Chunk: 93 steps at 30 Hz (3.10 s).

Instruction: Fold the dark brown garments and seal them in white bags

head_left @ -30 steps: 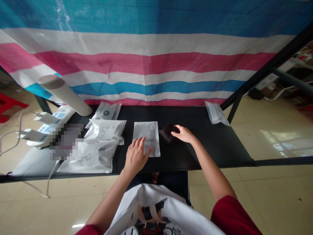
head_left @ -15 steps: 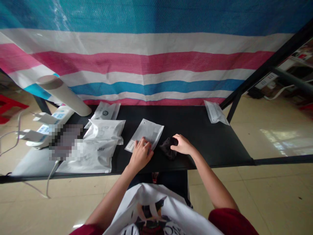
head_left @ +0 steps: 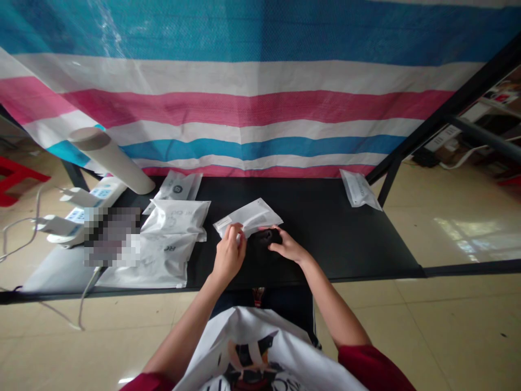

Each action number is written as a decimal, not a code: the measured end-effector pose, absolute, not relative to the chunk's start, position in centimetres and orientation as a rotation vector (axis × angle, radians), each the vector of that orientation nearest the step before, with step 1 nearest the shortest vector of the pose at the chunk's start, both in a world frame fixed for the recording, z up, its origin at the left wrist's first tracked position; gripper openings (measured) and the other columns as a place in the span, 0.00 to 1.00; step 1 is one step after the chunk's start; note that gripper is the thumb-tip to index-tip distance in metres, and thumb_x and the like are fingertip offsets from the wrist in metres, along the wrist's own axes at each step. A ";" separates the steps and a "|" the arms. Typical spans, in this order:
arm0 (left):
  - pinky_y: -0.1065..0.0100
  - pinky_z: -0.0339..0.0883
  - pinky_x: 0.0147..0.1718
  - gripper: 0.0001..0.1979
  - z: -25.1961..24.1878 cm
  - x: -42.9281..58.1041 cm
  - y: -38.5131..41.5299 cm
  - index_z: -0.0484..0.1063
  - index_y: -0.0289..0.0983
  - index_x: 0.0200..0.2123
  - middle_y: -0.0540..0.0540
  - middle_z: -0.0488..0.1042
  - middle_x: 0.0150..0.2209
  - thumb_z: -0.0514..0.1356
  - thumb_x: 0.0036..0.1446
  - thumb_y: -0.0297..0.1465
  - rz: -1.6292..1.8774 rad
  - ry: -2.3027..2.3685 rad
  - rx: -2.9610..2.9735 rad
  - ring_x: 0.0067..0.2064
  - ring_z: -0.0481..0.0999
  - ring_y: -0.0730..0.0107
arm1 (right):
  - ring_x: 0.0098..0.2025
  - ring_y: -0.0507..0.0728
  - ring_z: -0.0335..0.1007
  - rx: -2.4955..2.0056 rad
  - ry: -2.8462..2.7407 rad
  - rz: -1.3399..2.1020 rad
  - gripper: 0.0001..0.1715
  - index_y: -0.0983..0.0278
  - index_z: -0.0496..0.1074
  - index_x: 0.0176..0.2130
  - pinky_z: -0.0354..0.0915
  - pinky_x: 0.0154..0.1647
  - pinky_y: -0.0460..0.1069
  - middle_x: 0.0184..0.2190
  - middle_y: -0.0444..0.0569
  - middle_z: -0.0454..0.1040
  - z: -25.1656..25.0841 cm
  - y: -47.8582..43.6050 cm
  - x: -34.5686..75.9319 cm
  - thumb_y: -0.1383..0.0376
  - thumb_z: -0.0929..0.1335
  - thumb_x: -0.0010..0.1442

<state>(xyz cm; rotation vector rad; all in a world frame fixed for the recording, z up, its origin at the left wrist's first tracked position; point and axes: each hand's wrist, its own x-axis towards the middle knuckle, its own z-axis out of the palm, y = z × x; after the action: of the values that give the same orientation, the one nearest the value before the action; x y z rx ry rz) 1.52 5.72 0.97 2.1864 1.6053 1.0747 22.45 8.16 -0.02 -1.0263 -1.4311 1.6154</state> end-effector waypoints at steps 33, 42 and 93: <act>0.62 0.69 0.46 0.05 1.5 3.7 3.6 0.67 0.40 0.42 0.43 0.74 0.45 0.52 0.66 0.28 1.070 1.357 2.204 0.48 0.74 0.62 | 0.53 0.63 0.70 -1.420 -0.611 1.598 0.23 0.59 0.75 0.45 0.67 0.41 0.52 0.49 0.49 0.76 -2.4 8.6 19.3 0.52 0.70 0.51; 0.64 0.67 0.38 0.06 1.2 3.7 3.3 0.69 0.39 0.39 0.45 0.75 0.38 0.52 0.67 0.29 1.007 1.408 2.219 0.40 0.72 0.64 | 0.50 0.63 0.71 -1.235 -0.938 1.452 0.23 0.60 0.78 0.44 0.66 0.48 0.54 0.42 0.49 0.79 -2.1 8.1 18.9 0.50 0.71 0.53; 0.61 0.69 0.38 0.06 -0.6 4.2 2.9 0.74 0.38 0.38 0.44 0.78 0.39 0.57 0.63 0.27 0.909 1.180 2.568 0.40 0.74 0.62 | 0.19 0.49 0.53 -1.148 -1.113 1.617 0.16 0.58 0.58 0.30 0.49 0.21 0.45 0.16 0.34 0.59 -1.2 3.5 20.8 0.55 0.69 0.56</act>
<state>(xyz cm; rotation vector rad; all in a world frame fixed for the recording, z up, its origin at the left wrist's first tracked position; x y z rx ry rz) 4.21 2.89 -0.58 2.5684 1.1802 0.9091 20.83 3.45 -1.19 -1.1475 -1.1125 1.6169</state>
